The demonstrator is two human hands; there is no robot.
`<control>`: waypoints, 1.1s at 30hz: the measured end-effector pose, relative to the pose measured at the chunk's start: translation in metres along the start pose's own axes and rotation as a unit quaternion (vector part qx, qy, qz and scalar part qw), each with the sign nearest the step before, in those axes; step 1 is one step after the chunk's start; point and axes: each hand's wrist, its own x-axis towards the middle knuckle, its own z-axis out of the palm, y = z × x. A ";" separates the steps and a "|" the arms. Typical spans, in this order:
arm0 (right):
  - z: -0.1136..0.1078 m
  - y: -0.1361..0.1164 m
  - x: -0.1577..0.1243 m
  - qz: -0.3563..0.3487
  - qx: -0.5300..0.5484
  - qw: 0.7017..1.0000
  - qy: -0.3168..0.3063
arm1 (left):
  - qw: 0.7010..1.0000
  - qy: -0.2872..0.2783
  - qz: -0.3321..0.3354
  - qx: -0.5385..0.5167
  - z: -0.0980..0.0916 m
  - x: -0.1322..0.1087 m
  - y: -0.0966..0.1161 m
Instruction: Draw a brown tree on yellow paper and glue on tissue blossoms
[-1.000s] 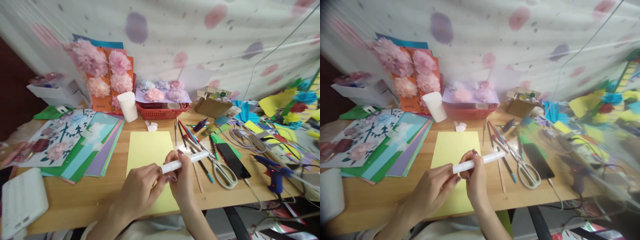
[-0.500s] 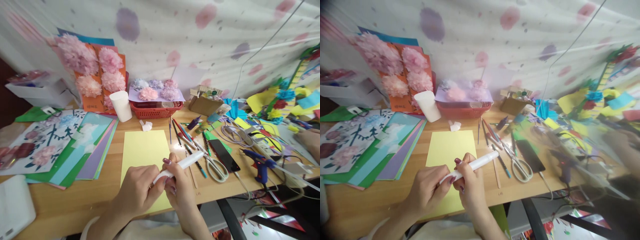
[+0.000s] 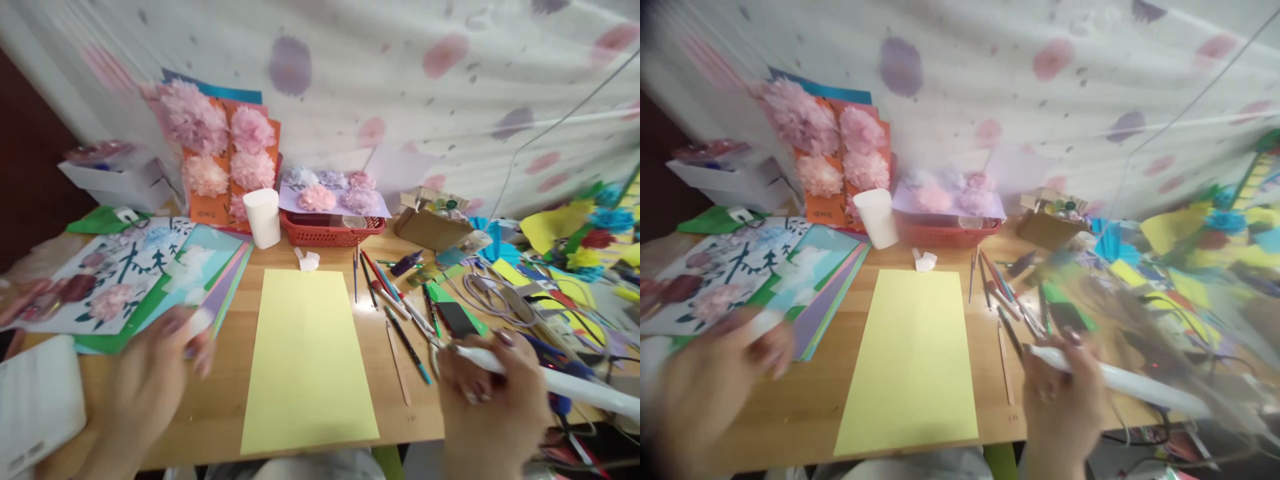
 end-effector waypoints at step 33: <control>0.047 0.156 0.006 -0.065 -0.389 0.893 -0.219 | 0.945 -0.175 0.198 0.191 0.146 0.189 -0.021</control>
